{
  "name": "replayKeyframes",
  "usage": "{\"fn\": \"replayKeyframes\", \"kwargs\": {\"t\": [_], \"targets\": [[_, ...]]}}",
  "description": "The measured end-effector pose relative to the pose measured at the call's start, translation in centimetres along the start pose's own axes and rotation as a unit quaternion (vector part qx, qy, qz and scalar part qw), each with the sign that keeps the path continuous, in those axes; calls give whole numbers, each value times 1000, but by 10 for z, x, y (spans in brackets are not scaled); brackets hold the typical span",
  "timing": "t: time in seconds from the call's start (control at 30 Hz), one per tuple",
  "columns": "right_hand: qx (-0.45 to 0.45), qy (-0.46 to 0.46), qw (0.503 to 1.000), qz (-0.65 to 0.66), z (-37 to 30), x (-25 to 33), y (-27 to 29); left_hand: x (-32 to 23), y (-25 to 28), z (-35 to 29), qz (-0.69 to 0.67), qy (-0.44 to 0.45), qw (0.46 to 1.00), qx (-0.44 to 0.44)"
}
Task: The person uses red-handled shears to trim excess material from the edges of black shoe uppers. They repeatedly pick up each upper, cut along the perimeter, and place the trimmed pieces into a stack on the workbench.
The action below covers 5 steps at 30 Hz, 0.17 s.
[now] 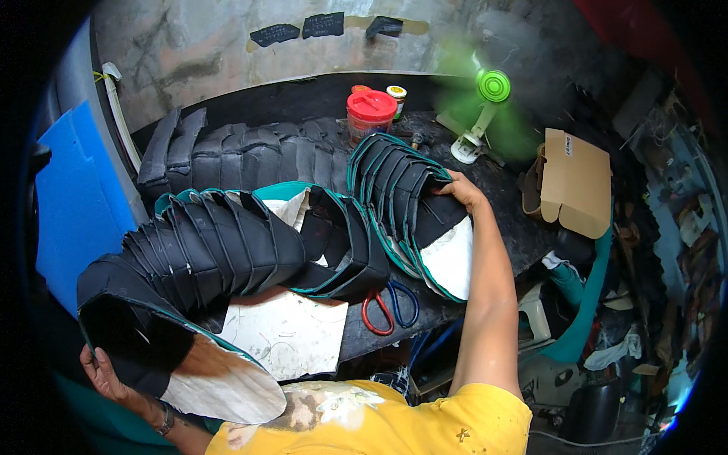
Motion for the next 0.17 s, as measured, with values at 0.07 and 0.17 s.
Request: {"fn": "replayKeyframes", "kwargs": {"t": [0.07,0.17], "targets": [[-3,-12,1000,14,-11,5,3,18,8,-2,-189,70,979,20],[-37,83,995,-35,-34,19,14,30,24,18,-94,-4,996,13]]}}
Point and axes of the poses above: each hand's wrist, its own z-axis towards the middle knuckle, its own y-axis out of the back of the hand, x = y × z, the point moved 6 cm from there along z, towards the middle knuckle, and after that the axes turned 2 degrees about -x, right-handed, at the moved point
